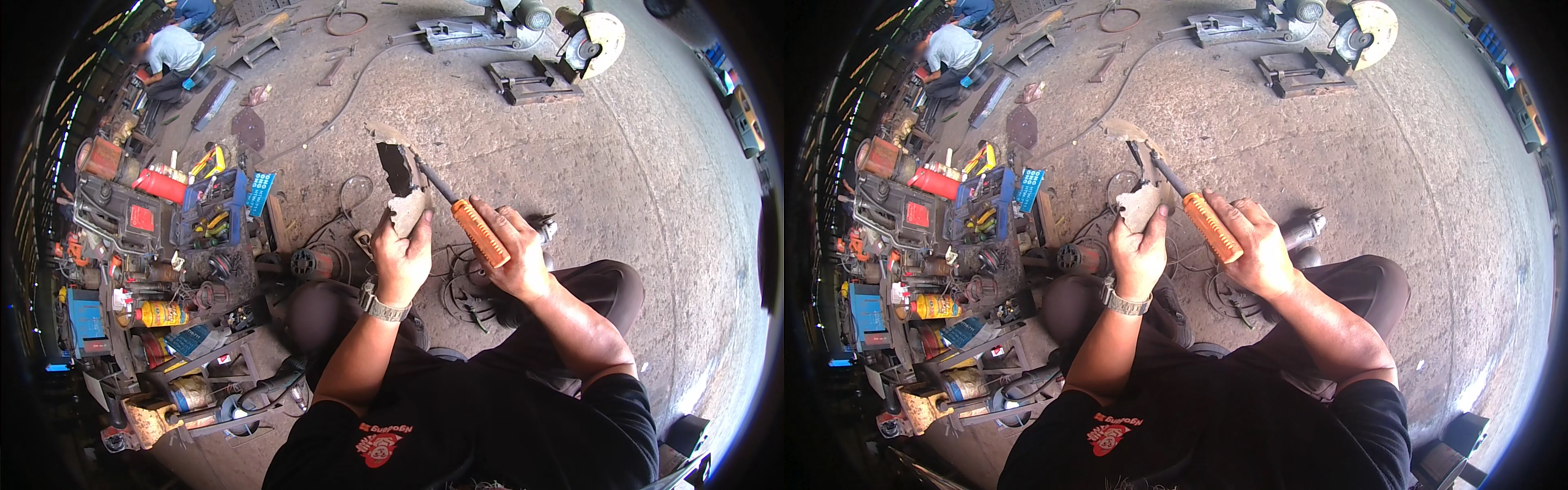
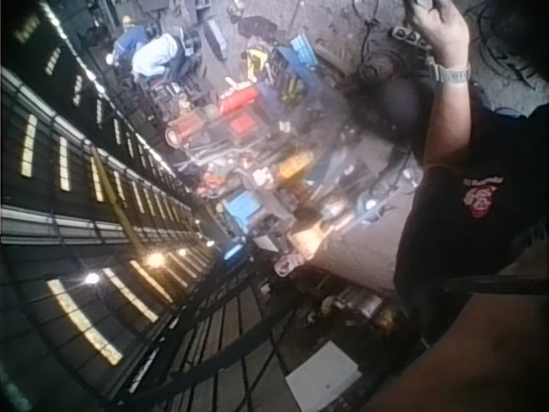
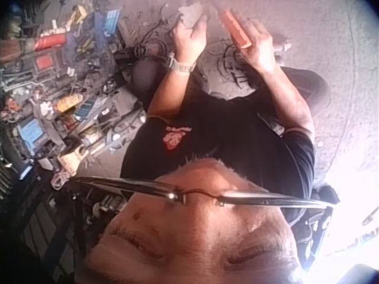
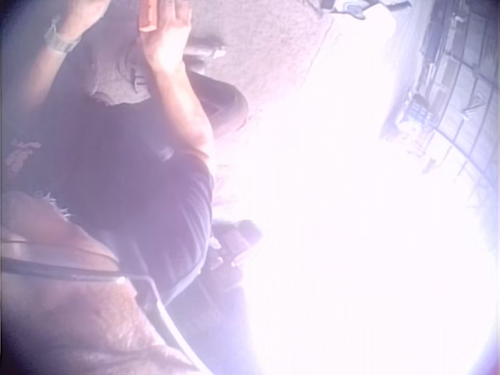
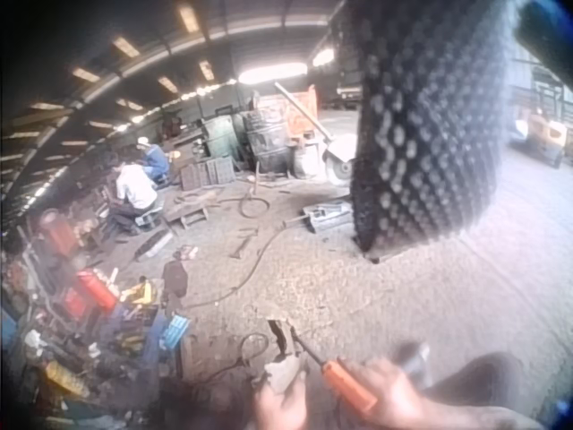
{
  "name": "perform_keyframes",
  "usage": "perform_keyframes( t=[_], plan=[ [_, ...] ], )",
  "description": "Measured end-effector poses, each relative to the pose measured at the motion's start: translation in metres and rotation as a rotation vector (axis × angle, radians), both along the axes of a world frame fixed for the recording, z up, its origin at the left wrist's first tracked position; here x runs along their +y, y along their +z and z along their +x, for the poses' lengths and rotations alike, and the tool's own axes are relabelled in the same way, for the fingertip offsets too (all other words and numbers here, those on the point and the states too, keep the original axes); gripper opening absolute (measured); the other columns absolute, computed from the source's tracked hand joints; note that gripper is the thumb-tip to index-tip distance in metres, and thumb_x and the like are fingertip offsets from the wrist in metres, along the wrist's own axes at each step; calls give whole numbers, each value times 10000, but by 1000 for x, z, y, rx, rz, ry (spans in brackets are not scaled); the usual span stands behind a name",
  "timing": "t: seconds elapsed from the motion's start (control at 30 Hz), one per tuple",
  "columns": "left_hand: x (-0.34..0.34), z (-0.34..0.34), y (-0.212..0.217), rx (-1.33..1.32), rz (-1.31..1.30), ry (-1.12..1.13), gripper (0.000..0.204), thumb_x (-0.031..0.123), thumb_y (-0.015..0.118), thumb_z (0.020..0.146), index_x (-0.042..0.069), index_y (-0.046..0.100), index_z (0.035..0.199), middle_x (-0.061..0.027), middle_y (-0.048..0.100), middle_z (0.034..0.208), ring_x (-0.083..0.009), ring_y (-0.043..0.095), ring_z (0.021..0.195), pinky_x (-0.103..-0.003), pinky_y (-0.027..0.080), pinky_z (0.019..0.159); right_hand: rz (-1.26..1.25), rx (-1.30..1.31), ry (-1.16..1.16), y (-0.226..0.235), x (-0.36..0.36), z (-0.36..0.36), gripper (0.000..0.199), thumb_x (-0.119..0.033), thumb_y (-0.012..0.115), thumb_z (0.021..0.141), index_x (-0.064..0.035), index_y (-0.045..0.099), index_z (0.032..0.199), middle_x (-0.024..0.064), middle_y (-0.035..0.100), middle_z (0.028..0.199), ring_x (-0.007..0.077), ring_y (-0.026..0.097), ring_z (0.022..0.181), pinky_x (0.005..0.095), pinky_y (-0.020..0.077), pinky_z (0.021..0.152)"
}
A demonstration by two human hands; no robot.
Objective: The person scrapes a curved metal part with a chisel, repeatedly removing material from the surface. The person rotates the part to access different areas and continues scraping throughout the clip.
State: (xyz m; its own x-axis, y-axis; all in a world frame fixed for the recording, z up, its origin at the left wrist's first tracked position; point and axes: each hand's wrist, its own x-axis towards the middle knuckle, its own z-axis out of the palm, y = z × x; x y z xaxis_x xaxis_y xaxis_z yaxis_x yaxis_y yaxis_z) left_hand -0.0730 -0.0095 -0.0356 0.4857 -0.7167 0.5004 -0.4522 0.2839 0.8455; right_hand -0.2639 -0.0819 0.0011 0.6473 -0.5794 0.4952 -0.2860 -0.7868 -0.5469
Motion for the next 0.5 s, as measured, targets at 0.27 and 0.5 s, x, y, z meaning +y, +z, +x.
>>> perform_keyframes(
  t=[0.27,0.5],
  plan=[
    [1,0,2,-10,6,2,197,48,686,934,-30,681,1115,-159,734,998,-302,723,899,-382,552,794,33,21,-16,-1,0,-3,684,-62,762,746,33,548,1389,167,674,1191,337,644,940,431,551,842],
    [2,2,7,-15,31,-17,200,56,690,937,-30,682,1117,-159,739,1000,-299,728,901,-380,556,788,-10,-87,6,0,-3,1,629,22,755,759,45,564,1358,212,696,1079,319,666,807,372,567,775]
  ],
)
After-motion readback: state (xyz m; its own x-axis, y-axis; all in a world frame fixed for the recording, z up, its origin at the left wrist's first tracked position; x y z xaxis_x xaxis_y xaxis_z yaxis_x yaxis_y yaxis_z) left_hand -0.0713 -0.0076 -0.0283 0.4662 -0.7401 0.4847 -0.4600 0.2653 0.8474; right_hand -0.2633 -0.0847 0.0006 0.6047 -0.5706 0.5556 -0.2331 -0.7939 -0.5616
